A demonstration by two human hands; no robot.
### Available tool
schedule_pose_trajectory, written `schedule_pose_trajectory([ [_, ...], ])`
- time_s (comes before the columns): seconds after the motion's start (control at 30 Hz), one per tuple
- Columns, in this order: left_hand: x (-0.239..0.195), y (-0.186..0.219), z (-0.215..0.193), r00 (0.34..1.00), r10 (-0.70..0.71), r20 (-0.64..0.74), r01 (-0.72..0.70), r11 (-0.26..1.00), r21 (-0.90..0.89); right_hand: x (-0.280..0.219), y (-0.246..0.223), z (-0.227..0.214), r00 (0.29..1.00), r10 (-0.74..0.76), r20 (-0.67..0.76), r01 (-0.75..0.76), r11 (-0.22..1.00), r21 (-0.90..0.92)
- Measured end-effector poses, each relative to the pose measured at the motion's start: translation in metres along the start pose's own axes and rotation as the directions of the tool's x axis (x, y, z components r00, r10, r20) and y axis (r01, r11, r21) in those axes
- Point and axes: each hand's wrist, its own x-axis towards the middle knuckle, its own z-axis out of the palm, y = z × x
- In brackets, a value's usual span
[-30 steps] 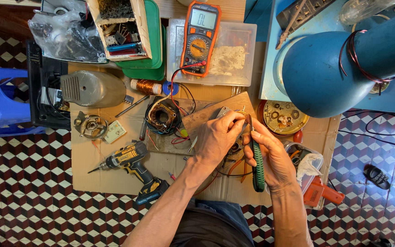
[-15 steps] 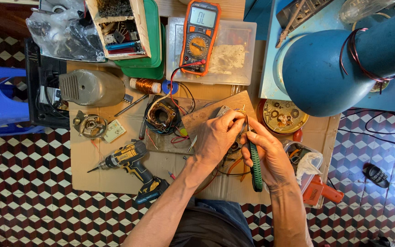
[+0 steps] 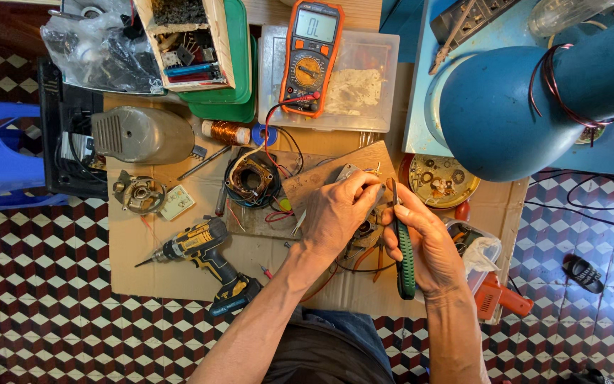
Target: The person works on a small electrical component at a cluttered workbench. They use a heat gun to apply heat to wires, then strip wire insulation with a utility knife, and finally twist and prepare the wire ends for connection.
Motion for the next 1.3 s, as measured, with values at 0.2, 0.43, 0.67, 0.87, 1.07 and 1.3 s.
schedule_pose_trajectory([
  [0.2, 0.0001, -0.0009, 0.0004, 1.0, -0.01, 0.016, 0.01, 1.0, -0.006, 0.0027, 0.0057, 0.0033, 1.0, 0.025, 0.001, -0.025, 0.999, -0.027],
  [0.43, 0.0006, 0.001, -0.0006, 1.0, -0.005, 0.012, 0.004, 1.0, 0.017, 0.003, 0.005, -0.0014, 1.0, -0.011, 0.018, 0.011, 0.999, 0.03],
  [0.67, 0.0009, 0.0025, -0.0012, 1.0, -0.016, 0.01, 0.016, 1.0, -0.004, 0.0018, 0.0028, -0.0052, 0.999, -0.002, 0.039, -0.001, 0.997, 0.076],
  [0.87, -0.0002, 0.0008, -0.0012, 1.0, -0.001, 0.002, 0.001, 1.0, -0.011, 0.004, 0.0057, -0.0011, 0.999, 0.008, 0.052, -0.01, 0.999, 0.031],
  [1.07, 0.0005, 0.0004, -0.001, 1.0, -0.001, 0.009, 0.0, 1.0, 0.017, 0.0041, 0.0052, 0.0003, 1.0, 0.001, 0.031, -0.002, 1.0, 0.028],
  [1.3, 0.0002, 0.0012, -0.0017, 0.999, -0.021, 0.036, 0.021, 1.0, -0.003, 0.0043, 0.0051, -0.0065, 0.999, -0.013, 0.039, 0.009, 0.996, 0.094],
])
